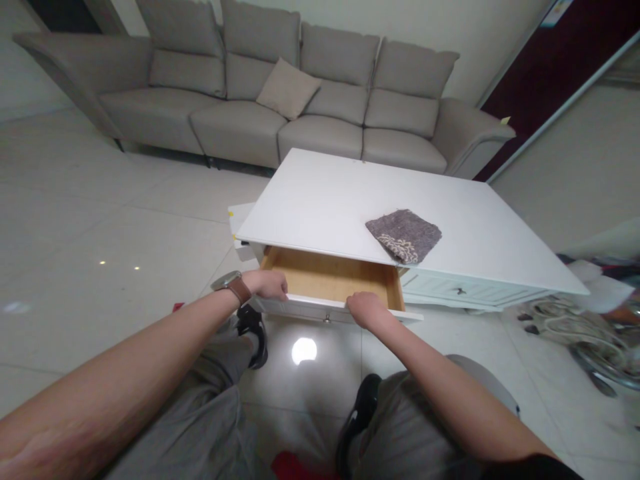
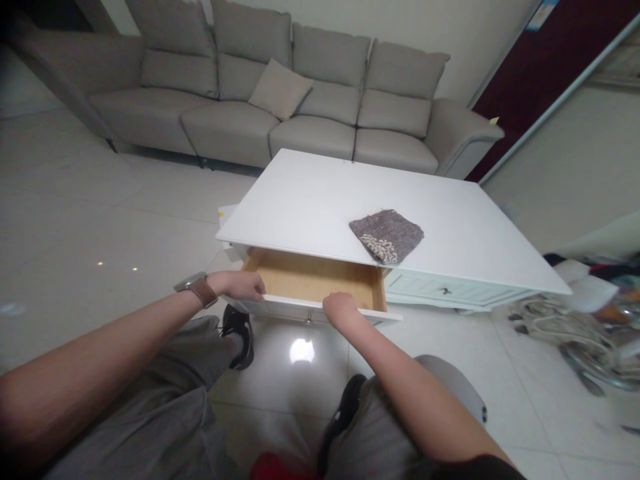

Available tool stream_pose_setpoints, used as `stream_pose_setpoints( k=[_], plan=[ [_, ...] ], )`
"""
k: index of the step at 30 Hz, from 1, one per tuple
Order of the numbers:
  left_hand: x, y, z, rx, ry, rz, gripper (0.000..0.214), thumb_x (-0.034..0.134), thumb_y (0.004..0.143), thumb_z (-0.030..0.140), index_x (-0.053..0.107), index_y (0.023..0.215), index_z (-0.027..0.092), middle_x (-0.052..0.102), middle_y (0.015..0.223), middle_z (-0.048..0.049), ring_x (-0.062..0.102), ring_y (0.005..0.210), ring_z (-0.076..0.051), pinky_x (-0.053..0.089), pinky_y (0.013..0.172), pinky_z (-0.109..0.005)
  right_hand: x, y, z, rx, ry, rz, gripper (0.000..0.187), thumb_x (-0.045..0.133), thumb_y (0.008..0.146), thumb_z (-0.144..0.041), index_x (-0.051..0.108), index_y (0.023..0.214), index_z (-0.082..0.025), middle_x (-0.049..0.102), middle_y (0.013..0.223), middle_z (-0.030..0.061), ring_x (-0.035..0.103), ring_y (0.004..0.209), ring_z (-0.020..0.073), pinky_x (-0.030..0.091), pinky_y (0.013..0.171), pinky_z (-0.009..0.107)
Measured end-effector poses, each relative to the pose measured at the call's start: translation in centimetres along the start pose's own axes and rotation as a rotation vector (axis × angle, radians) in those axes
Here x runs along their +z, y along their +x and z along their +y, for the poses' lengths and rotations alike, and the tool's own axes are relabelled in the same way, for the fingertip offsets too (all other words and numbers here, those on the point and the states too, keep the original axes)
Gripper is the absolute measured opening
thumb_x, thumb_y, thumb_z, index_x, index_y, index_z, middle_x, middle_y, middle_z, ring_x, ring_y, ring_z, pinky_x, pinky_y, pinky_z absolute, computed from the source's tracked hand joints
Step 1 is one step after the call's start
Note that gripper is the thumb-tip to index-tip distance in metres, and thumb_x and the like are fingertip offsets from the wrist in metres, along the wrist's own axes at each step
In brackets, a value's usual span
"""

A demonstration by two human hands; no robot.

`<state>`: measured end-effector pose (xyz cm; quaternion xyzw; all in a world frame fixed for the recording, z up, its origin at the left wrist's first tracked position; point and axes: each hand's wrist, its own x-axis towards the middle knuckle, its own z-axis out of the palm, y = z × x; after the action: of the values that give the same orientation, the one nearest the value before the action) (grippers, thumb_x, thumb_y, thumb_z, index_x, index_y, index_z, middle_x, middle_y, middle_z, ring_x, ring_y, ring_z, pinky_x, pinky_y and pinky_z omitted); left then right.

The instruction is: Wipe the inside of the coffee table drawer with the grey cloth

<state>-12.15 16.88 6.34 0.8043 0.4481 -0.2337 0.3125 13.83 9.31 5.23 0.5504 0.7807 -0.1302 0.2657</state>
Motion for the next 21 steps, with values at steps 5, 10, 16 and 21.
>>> stream_pose_setpoints(
  k=[5, 10, 16, 21],
  plan=[
    [0.3, 0.3, 0.2, -0.014, 0.062, 0.017, 0.027, 0.067, 0.078, 0.028, 0.081, 0.098, 0.018, 0.080, 0.102, -0.0077, 0.070, 0.087, -0.020, 0.048, 0.074, -0.024, 0.4, 0.7, -0.7, 0.027, -0.022, 0.024, 0.039, 0.044, 0.092, 0.000, 0.075, 0.115, -0.004, 0.072, 0.115, 0.0263, 0.071, 0.110, 0.0319, 0.059, 0.086, 0.040],
    [0.1, 0.4, 0.7, -0.024, 0.128, 0.017, 0.032, 0.072, 0.074, 0.026, 0.081, 0.103, 0.017, 0.079, 0.105, -0.0104, 0.071, 0.090, -0.022, 0.049, 0.075, -0.025, 1.2, 1.6, -0.9, 0.038, -0.018, 0.043, 0.038, 0.046, 0.092, -0.001, 0.076, 0.114, -0.005, 0.072, 0.114, 0.0267, 0.072, 0.109, 0.0312, 0.060, 0.084, 0.038],
    [-0.1, -0.1, 1.9, -0.043, 0.188, 0.005, 0.027, 0.072, 0.071, 0.021, 0.083, 0.095, 0.018, 0.080, 0.094, -0.0093, 0.071, 0.081, -0.021, 0.048, 0.068, -0.026, 1.4, 1.3, -1.3, 0.032, -0.013, 0.020, 0.037, 0.047, 0.092, -0.001, 0.076, 0.113, -0.005, 0.073, 0.113, 0.0267, 0.071, 0.110, 0.0312, 0.059, 0.084, 0.037],
    [0.5, -0.2, 2.2, -0.058, 0.170, -0.026, 0.028, 0.073, 0.069, 0.021, 0.084, 0.094, 0.017, 0.080, 0.091, -0.0087, 0.070, 0.079, -0.020, 0.048, 0.066, -0.025, 1.7, 0.5, -2.1, 0.011, -0.015, -0.017, 0.037, 0.047, 0.092, 0.001, 0.075, 0.114, -0.005, 0.072, 0.115, 0.0270, 0.071, 0.111, 0.0307, 0.059, 0.084, 0.037]
  ],
)
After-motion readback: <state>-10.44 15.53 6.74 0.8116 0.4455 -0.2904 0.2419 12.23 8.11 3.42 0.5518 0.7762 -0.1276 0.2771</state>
